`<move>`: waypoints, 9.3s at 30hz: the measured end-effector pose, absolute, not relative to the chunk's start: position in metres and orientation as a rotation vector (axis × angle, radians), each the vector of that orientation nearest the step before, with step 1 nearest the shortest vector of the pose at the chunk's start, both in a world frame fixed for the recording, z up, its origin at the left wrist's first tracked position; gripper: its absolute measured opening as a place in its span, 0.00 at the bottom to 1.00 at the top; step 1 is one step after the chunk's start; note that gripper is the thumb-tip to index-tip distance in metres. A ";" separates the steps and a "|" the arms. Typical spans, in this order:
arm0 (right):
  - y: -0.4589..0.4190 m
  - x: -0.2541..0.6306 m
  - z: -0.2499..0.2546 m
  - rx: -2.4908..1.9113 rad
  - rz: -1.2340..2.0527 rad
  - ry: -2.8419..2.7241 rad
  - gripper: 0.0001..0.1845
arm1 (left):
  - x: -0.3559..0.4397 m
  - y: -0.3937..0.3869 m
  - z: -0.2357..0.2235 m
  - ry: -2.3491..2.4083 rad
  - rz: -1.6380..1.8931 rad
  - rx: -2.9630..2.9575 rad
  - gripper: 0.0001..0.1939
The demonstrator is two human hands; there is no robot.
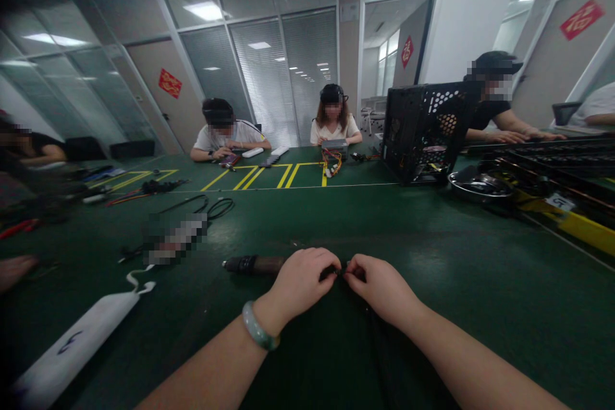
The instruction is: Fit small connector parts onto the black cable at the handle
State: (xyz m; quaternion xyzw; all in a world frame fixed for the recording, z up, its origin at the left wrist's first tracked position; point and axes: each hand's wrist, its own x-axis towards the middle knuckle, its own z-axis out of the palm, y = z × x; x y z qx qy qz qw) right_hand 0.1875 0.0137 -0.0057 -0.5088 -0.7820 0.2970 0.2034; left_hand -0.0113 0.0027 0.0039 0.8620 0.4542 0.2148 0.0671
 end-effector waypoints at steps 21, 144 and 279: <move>0.012 0.186 -0.002 -1.429 0.864 -2.157 0.07 | -0.010 0.003 0.005 1.393 0.620 2.594 0.03; 0.018 0.189 -0.007 -1.389 0.823 -2.165 0.08 | -0.010 0.000 0.009 1.417 0.610 2.586 0.07; 0.020 0.193 -0.005 -1.370 0.984 -2.132 0.11 | -0.005 -0.003 0.006 1.466 0.589 2.564 0.06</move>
